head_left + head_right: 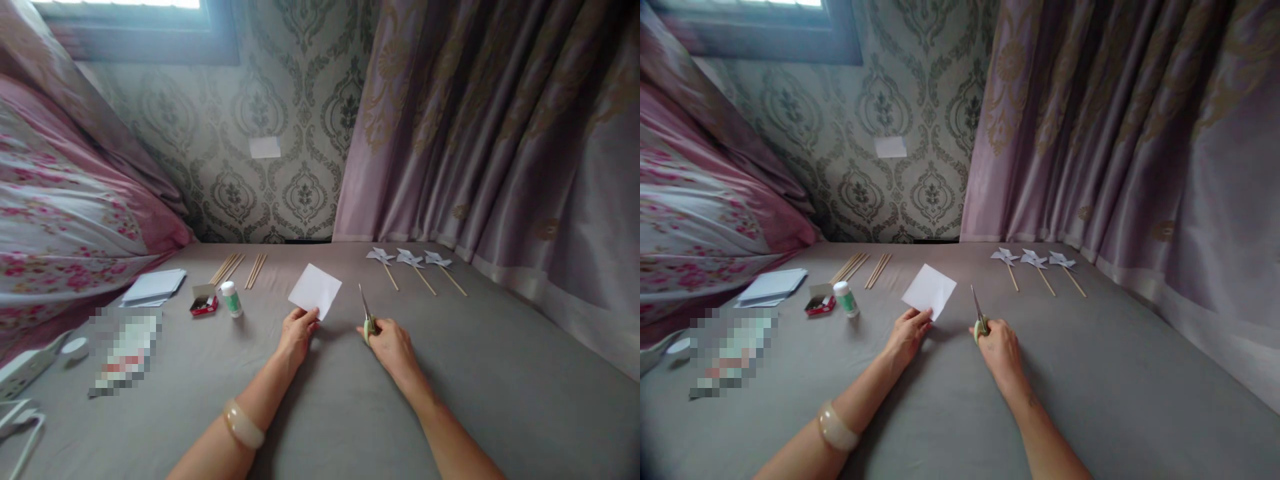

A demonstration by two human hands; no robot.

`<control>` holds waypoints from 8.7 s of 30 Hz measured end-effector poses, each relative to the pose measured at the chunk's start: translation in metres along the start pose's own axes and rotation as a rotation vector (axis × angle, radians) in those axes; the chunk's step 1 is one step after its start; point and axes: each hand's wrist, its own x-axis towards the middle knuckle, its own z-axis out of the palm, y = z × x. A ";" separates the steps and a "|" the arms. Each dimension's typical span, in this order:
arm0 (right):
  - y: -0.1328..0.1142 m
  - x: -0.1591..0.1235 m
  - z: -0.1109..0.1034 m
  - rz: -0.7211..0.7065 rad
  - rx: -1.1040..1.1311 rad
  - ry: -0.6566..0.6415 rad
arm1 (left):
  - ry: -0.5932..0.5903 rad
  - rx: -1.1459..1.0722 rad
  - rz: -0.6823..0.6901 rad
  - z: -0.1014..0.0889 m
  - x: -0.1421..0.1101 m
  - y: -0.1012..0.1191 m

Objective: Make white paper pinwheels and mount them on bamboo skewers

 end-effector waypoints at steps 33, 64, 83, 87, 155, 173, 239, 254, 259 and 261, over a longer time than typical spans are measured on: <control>-0.007 -0.004 -0.005 0.110 0.028 -0.143 | 0.001 0.012 0.075 0.001 0.002 -0.004; -0.041 0.013 0.016 -0.169 0.561 -0.504 | 0.008 -0.115 0.027 0.023 0.027 0.008; -0.032 0.009 0.021 -0.078 0.638 -0.463 | -0.091 -0.024 0.039 0.036 0.026 0.000; -0.033 0.011 0.019 -0.046 0.653 -0.455 | -0.129 -0.041 0.037 0.037 0.023 0.003; -0.024 0.010 0.014 -0.012 0.674 -0.399 | -0.204 0.054 0.055 0.034 0.022 0.013; -0.023 0.010 0.020 0.011 0.618 -0.317 | -0.217 0.067 0.049 0.035 0.021 0.015; -0.012 0.028 -0.019 0.222 1.220 0.028 | -0.275 0.297 0.235 0.035 0.018 0.014; -0.009 0.027 -0.015 0.203 1.241 0.058 | -0.319 0.240 0.121 0.036 0.015 0.013; -0.019 0.027 -0.005 0.239 1.299 0.270 | -0.380 -0.019 -0.065 0.046 0.008 0.008; -0.021 0.026 -0.001 0.239 1.297 0.306 | -0.394 -0.026 -0.100 0.052 0.001 0.002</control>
